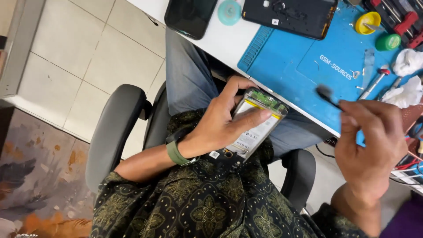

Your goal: Reassembling internal components of a mobile phone, including curing adhesive with UV light, placing the battery, and soldering connections.

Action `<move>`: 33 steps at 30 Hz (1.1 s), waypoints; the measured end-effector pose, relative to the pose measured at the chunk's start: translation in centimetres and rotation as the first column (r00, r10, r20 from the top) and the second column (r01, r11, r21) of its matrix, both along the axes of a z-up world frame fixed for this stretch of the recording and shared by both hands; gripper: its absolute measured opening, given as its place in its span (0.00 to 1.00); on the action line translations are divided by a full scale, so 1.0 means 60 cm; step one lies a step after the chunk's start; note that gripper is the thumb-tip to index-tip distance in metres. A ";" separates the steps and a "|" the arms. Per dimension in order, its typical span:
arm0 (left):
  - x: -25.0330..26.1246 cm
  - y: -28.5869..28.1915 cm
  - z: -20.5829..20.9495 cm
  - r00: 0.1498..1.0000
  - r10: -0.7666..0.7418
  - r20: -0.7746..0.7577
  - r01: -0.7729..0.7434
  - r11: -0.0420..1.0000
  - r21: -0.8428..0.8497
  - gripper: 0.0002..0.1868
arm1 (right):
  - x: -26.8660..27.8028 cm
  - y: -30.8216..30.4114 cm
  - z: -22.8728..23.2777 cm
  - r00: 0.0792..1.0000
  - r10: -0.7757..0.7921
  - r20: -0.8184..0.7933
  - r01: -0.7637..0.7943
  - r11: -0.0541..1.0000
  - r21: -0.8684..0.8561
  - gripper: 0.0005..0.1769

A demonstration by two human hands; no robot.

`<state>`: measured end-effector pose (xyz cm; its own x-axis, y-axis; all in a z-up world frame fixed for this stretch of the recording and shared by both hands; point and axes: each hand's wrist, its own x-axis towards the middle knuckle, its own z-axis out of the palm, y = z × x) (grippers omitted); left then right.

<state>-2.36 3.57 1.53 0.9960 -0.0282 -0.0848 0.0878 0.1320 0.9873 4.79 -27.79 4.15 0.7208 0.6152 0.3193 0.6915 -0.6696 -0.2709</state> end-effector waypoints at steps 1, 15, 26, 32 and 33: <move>-0.002 0.001 0.005 0.998 0.001 0.061 -0.004 0.999 0.045 0.25 | -0.008 0.009 0.018 0.997 0.039 -0.067 -0.040 0.999 -0.014 0.07; 0.004 -0.005 0.013 0.999 -0.025 0.044 0.015 0.975 0.223 0.12 | -0.004 0.125 0.057 0.945 0.286 -0.158 -0.303 0.947 -0.102 0.11; 0.009 -0.004 0.011 0.996 -0.088 0.026 0.077 0.957 0.278 0.13 | -0.006 0.113 0.071 0.956 0.192 -0.221 -0.241 0.945 -0.220 0.11; 0.015 -0.014 0.017 0.994 -0.113 -0.005 0.109 0.953 0.283 0.14 | -0.011 0.107 0.067 0.951 0.223 -0.212 -0.264 0.946 -0.189 0.13; 0.016 -0.018 0.017 0.992 -0.129 -0.001 0.124 0.953 0.278 0.14 | -0.011 0.117 0.068 0.954 0.257 -0.156 -0.280 0.947 -0.155 0.13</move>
<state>-1.38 2.50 2.57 0.9871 -0.1318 -0.0904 0.0691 -0.1577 0.9851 4.11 -20.79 8.21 0.5496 0.8289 0.1036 0.8179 -0.5087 -0.2688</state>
